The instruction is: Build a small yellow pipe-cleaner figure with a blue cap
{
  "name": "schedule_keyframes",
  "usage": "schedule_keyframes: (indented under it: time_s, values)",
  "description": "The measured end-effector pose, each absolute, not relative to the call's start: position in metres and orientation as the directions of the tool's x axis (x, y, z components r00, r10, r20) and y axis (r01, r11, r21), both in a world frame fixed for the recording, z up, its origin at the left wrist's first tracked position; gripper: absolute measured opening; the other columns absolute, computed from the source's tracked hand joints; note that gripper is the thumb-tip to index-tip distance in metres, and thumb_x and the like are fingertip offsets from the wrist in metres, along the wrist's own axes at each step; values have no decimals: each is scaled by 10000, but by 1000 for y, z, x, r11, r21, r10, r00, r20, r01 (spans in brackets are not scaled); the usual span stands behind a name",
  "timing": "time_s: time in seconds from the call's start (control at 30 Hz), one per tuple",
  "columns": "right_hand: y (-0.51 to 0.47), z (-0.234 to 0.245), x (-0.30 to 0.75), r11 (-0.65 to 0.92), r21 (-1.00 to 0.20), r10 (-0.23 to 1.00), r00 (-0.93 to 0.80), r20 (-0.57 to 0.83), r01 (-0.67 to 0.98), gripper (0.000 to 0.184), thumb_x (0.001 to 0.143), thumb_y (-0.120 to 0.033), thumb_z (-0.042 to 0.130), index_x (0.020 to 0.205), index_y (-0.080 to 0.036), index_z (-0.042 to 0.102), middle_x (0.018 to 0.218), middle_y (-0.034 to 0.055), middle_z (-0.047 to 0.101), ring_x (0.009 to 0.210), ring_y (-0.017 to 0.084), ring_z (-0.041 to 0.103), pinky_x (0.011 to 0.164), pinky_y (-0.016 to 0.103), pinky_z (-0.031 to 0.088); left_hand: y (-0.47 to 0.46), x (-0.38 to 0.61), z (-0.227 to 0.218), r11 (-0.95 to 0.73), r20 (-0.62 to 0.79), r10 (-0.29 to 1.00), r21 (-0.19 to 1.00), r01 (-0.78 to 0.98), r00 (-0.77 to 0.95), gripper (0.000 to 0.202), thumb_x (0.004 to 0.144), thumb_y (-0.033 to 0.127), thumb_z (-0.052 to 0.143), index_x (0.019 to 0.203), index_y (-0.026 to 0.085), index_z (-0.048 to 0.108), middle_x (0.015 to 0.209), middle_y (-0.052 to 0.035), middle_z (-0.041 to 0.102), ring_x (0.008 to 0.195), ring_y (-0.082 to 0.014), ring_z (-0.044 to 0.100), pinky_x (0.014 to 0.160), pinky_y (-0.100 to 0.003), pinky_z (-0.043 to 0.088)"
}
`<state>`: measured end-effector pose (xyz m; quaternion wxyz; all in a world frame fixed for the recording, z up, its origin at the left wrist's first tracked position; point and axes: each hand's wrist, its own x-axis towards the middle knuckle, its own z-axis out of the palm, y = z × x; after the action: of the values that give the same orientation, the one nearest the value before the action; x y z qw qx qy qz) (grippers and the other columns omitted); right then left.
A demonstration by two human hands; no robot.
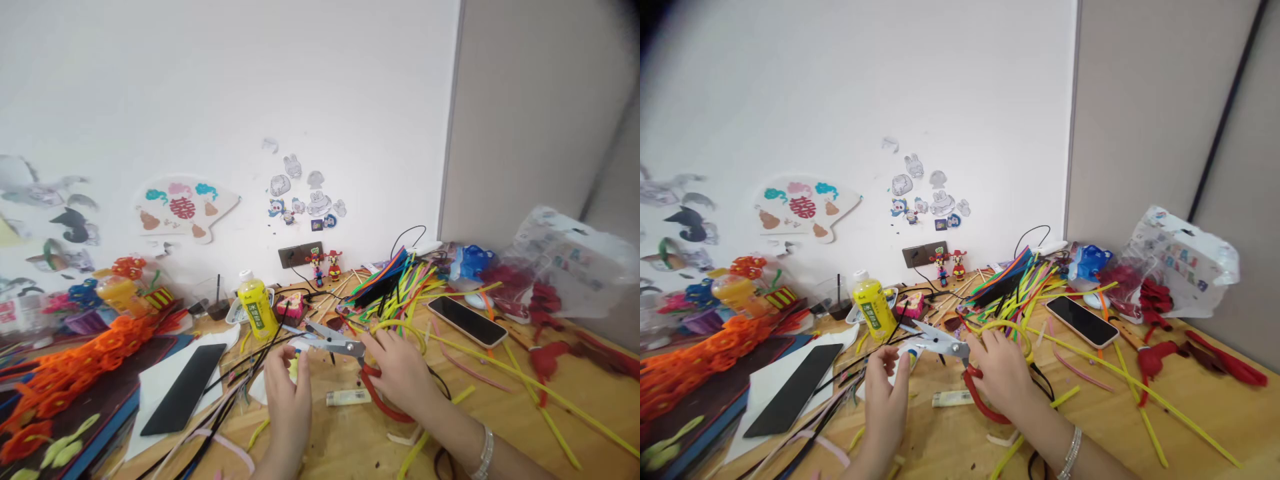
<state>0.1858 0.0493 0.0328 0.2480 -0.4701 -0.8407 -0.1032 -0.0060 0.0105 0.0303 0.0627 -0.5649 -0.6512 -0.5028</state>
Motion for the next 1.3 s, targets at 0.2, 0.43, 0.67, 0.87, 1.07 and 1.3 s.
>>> schedule_keyframes:
  time_s: [0.2,0.43,0.67,0.87,1.07,1.3]
  values:
    - [44,28,179,526,225,578,-539,613,820,401,758,-232,620,1140,-226,497,824,62,572,783,242,501,605,332,335,8,-9,46,-89,669,743,142,986,-29,227,843,320,460,709,176,574,743,-80,548,779,-265,478,727,-392,362]
    - [37,23,170,556,302,537,-612,581,774,304,790,-154,580,1080,-206,505,822,32,564,741,214,492,566,330,326,13,-6,36,-70,553,821,-147,987,140,156,812,136,480,751,169,620,745,-96,587,753,-275,490,657,-367,354]
    - [40,19,168,573,273,546,-608,577,773,305,794,-161,583,1083,-195,492,846,28,568,754,216,493,563,333,327,12,-4,30,-68,505,846,-213,975,169,147,763,72,504,771,164,618,763,-86,594,761,-275,501,643,-355,351]
    - [41,18,168,578,254,549,-600,582,775,240,807,-164,565,1037,-191,498,824,22,569,746,212,506,548,330,324,14,-4,27,-66,502,849,-211,975,166,160,772,69,488,769,166,616,758,-80,591,756,-271,501,642,-355,345]
    - [40,21,168,580,259,554,-606,570,773,223,810,-134,545,1021,-187,498,817,26,582,715,203,532,551,317,342,15,-5,24,-89,517,836,-199,976,182,176,761,48,481,769,164,613,756,-81,593,745,-271,496,637,-355,343]
    - [44,13,169,622,272,530,-650,544,735,217,816,-78,514,1018,-154,498,767,31,602,635,181,557,500,291,341,14,-6,29,-134,565,799,-162,978,203,162,734,42,491,717,161,599,690,-82,576,686,-266,476,607,-351,342]
